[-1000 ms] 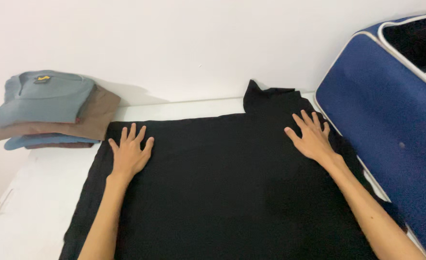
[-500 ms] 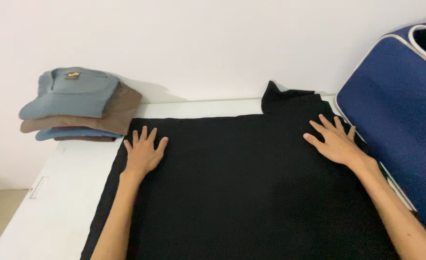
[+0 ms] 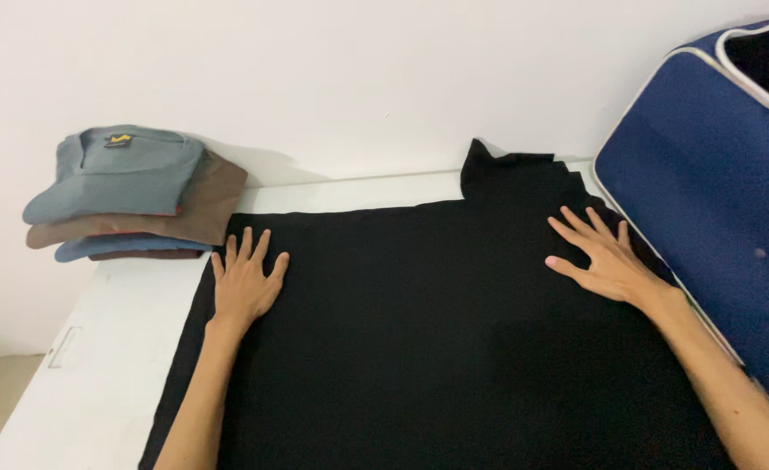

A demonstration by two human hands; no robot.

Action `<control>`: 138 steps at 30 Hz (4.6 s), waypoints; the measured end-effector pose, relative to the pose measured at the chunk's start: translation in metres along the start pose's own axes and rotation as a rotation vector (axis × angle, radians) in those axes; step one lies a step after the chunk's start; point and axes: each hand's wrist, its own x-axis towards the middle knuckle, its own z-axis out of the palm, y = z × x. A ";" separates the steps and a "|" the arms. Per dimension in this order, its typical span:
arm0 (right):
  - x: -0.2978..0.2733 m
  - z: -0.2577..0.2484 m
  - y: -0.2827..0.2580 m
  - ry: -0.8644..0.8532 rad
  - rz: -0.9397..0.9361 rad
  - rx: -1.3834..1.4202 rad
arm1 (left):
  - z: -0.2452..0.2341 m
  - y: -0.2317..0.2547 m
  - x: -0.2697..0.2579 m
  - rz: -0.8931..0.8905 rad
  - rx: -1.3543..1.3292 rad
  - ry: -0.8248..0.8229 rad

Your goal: The person removes a black t-shirt from a blue suitcase and places it on a white surface. They then fold the t-shirt by hand, smoothing it out and folding it into a compact rectangle.

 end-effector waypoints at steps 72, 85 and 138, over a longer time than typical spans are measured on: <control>0.119 0.011 -0.004 0.051 0.038 0.030 | 0.010 0.000 0.061 -0.074 -0.114 0.066; 0.122 0.014 -0.073 0.242 0.071 0.173 | -0.006 0.028 0.043 0.058 -0.285 0.340; 0.204 0.001 0.065 0.254 0.175 1.061 | 0.082 0.365 0.160 0.012 -1.073 -0.115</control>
